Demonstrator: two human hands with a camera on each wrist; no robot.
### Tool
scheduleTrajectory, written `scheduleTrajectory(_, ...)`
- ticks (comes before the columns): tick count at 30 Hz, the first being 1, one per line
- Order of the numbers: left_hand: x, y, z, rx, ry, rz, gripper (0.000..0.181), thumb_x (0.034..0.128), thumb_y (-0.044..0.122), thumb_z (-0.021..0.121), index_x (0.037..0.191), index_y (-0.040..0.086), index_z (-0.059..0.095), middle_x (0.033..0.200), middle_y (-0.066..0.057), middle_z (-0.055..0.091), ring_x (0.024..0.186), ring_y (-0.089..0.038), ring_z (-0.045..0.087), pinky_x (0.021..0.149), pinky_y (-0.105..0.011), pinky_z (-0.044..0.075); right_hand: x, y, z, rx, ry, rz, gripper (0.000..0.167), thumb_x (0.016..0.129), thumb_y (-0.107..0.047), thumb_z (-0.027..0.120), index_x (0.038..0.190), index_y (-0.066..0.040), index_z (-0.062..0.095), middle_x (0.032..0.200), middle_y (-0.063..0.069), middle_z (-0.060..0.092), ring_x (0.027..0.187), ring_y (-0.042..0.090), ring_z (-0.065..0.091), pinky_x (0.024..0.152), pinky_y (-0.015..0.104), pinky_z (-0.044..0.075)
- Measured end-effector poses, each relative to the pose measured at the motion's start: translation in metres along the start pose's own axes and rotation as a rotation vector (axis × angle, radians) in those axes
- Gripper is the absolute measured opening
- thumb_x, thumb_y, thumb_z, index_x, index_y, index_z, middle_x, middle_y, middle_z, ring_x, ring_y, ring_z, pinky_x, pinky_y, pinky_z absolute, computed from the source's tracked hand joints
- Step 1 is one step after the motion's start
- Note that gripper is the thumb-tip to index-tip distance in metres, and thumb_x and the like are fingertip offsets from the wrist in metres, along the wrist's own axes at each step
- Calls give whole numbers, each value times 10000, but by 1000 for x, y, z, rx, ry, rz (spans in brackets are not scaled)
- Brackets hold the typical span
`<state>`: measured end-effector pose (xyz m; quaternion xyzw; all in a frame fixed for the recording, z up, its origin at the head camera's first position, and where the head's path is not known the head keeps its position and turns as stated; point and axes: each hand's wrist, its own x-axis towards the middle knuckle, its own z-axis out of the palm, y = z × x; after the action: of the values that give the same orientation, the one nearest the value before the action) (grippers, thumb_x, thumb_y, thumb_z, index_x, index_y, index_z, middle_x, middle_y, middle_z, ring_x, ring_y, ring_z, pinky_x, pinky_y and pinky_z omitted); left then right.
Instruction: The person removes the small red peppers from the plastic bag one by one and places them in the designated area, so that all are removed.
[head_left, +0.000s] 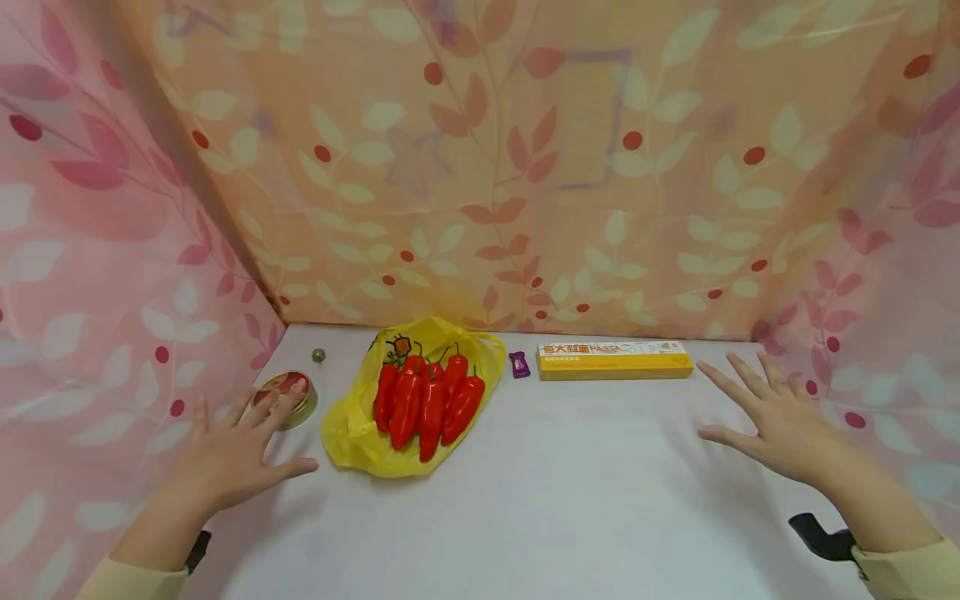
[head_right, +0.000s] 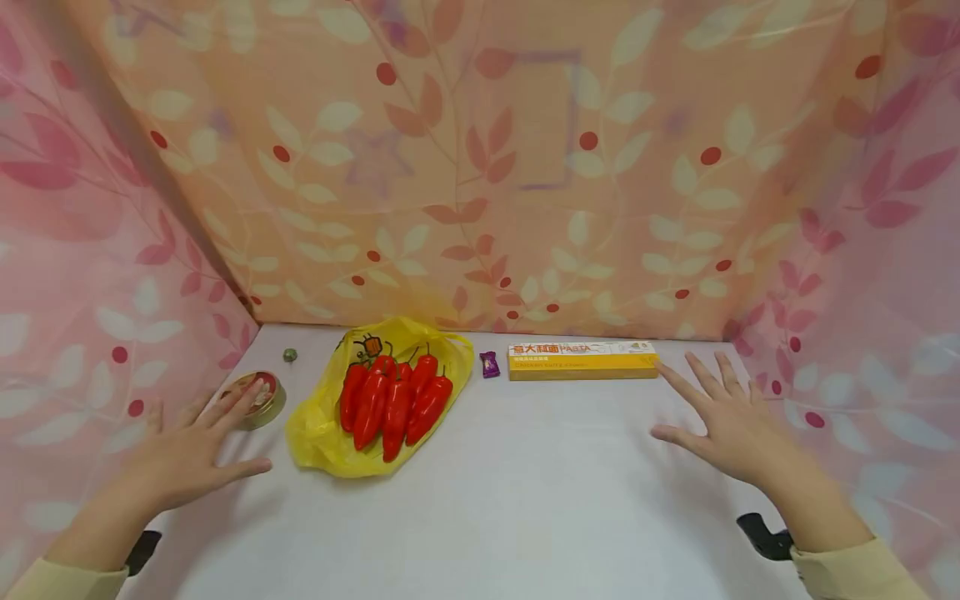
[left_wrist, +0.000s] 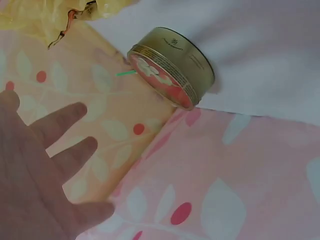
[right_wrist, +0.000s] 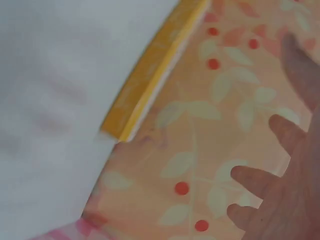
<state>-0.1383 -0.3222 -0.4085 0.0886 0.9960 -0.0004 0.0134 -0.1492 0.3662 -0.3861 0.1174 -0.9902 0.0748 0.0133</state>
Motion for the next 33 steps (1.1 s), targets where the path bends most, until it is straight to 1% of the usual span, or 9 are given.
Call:
scheduleTrajectory(2,1,3,1,-60,-4,-3,1100,792,858,526,1615,188,235,1549,-279,384,1429,-546,215,1064,-829,-86,3,-9,-6,75,-7,11,934,899,-629,638,1628,-324,142,1658,271,103,1495,496,-196,997,870,30)
scheduleTrajectory(4,1,3,0,-106,-1,-7,1083,817,825,541,1633,232,147,1547,-284,380,1425,-543,228,1061,-838,-9,9,-18,-8,151,-4,12,896,923,-583,641,1628,-317,155,1658,276,106,1497,529,-136,983,878,99)
scheduleTrajectory(8,1,4,-4,-169,19,-6,1049,859,795,520,1635,291,25,1552,-282,381,1405,-528,310,1060,-829,111,20,-34,-7,278,1,-18,859,947,-500,657,1626,-325,161,1666,249,123,1512,528,-54,978,874,159)
scheduleTrajectory(10,2,7,-4,-206,43,6,1024,882,763,528,1631,306,0,1547,-275,402,1362,-522,401,1057,-799,225,24,-40,-5,318,10,-39,849,950,-472,667,1625,-323,174,1668,231,143,1521,510,-5,997,863,171)
scheduleTrajectory(13,4,16,0,-295,77,5,993,924,673,564,1627,306,-32,1528,-288,425,1272,-543,503,963,-762,395,29,-48,-2,354,36,-81,836,945,-447,686,1620,-299,215,1656,208,216,1514,488,128,1043,821,214)
scheduleTrajectory(17,7,36,7,-428,99,-64,1026,926,641,593,1615,323,-97,1437,-238,550,1146,-507,599,823,-670,528,40,-61,6,385,57,-125,812,954,-440,681,1615,-296,233,1615,183,329,1425,479,346,1059,750,317)
scheduleTrajectory(22,14,59,13,-503,105,-129,1108,877,707,605,1616,295,-110,1293,-141,663,963,-329,658,708,-454,584,56,-78,18,420,54,-164,798,961,-445,670,1615,-282,243,1607,139,361,1339,405,472,986,651,479)
scheduleTrajectory(28,20,68,18,-589,120,-171,1093,886,640,654,1625,294,-73,1170,-95,703,939,-269,639,777,-446,570,74,-100,31,482,67,-214,761,969,-428,665,1606,-292,272,1599,90,396,1330,357,499,963,571,529)
scheduleTrajectory(33,27,72,28,-725,130,-194,1044,896,596,676,1636,276,14,1030,-52,714,881,-210,603,754,-304,540,82,-114,44,529,78,-220,705,977,-407,658,1585,-240,343,1492,138,526,1237,353,583,924,535,557)
